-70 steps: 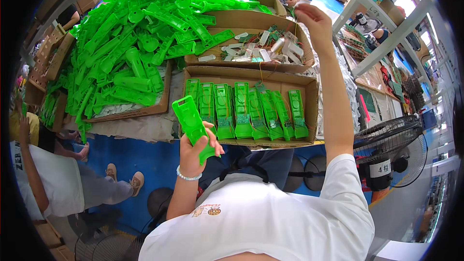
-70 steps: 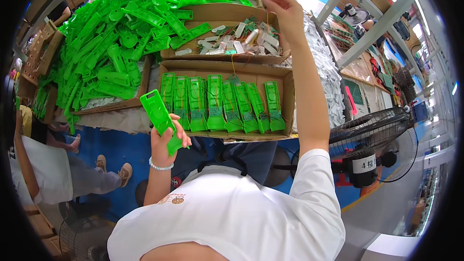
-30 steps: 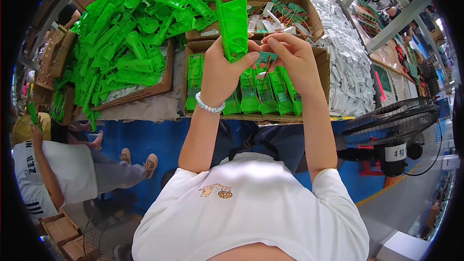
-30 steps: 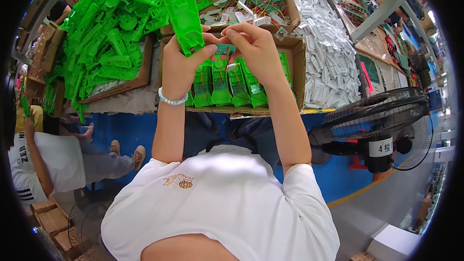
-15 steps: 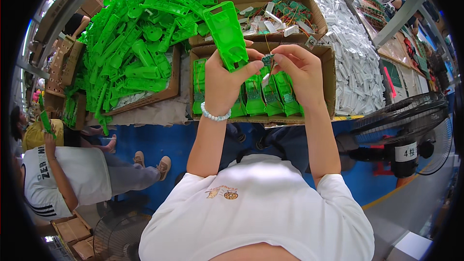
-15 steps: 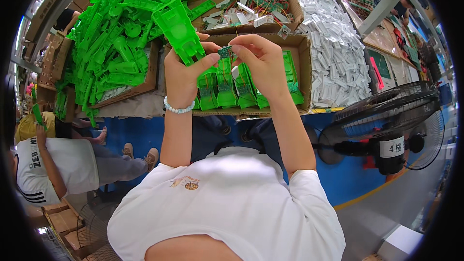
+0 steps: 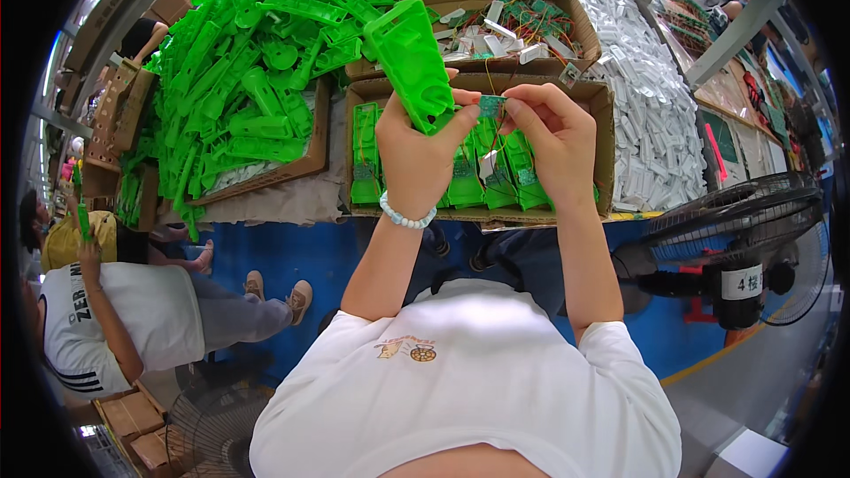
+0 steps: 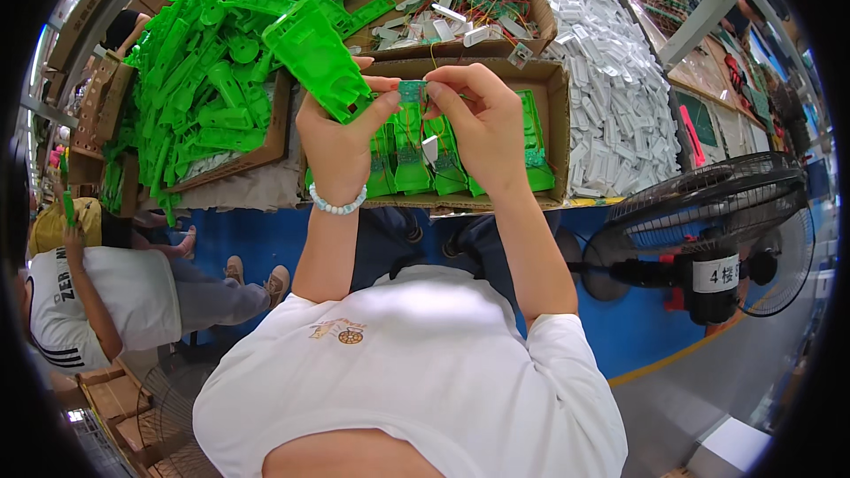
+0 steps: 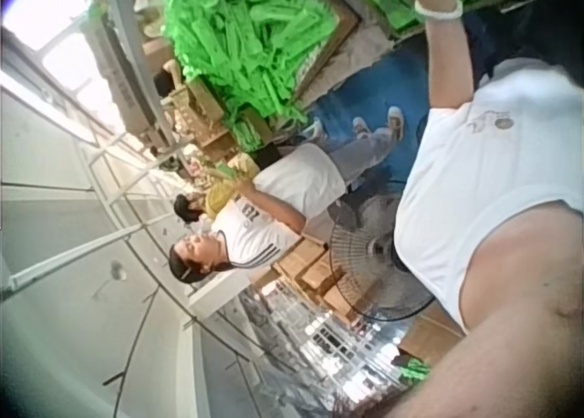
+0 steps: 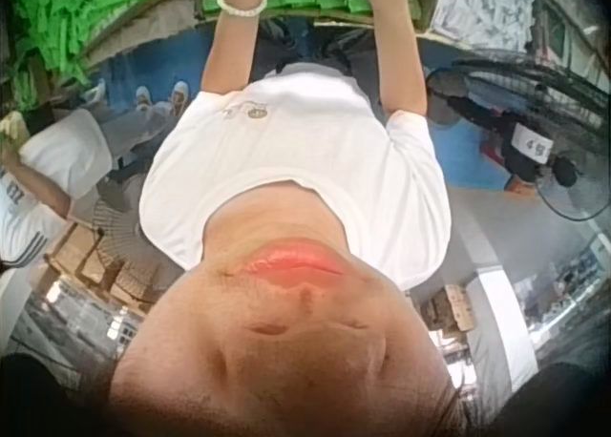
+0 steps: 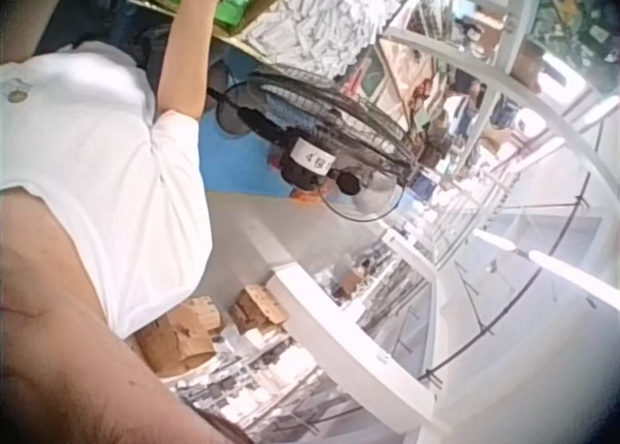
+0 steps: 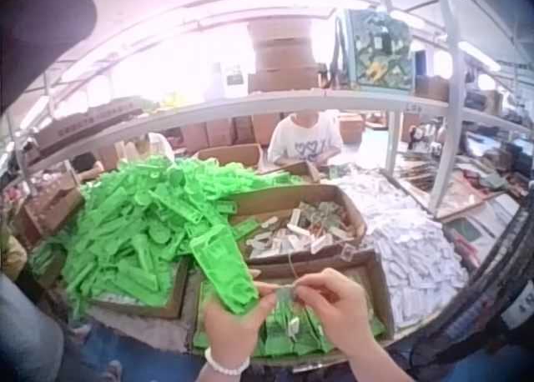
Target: The person assembles electronic components by hand, inserting circuit boards, wires, and white plastic parts into green plastic housings.
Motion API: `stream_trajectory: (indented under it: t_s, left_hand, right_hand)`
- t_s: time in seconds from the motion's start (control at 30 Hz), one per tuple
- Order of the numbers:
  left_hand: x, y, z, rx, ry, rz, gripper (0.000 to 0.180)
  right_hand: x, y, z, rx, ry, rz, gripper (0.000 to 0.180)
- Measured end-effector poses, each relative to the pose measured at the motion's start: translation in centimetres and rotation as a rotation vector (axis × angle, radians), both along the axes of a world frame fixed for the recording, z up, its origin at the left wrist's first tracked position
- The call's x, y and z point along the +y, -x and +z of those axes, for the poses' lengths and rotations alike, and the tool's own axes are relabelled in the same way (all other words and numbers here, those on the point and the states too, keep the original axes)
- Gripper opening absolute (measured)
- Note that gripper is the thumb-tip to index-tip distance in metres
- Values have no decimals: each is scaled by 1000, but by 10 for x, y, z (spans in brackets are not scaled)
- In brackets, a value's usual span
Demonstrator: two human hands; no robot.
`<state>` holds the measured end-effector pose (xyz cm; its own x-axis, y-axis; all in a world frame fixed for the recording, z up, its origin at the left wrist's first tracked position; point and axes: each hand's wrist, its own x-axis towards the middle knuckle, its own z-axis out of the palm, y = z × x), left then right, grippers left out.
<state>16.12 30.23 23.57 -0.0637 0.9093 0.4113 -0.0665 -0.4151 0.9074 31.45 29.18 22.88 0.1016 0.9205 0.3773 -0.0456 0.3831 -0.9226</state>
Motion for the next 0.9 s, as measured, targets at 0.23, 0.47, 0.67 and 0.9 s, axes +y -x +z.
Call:
stream_trajectory:
  t_s: [0.23,0.47,0.67,0.9]
  left_hand:
    - [14,7,1,-542,278,-401,39]
    - [3,-3,5,-422,179,-252,34]
    - [-4,-12,-3,-236,-40,28,36]
    - [-17,-12,-1,-243,-207,-12,48]
  right_hand:
    - [-18,-4,17,-3,37,79,10]
    - [-15,13,15,-56,21,61,13]
    - [-20,18,17,18,11,17,17]
    - [-27,19,23,30,-65,45,19]
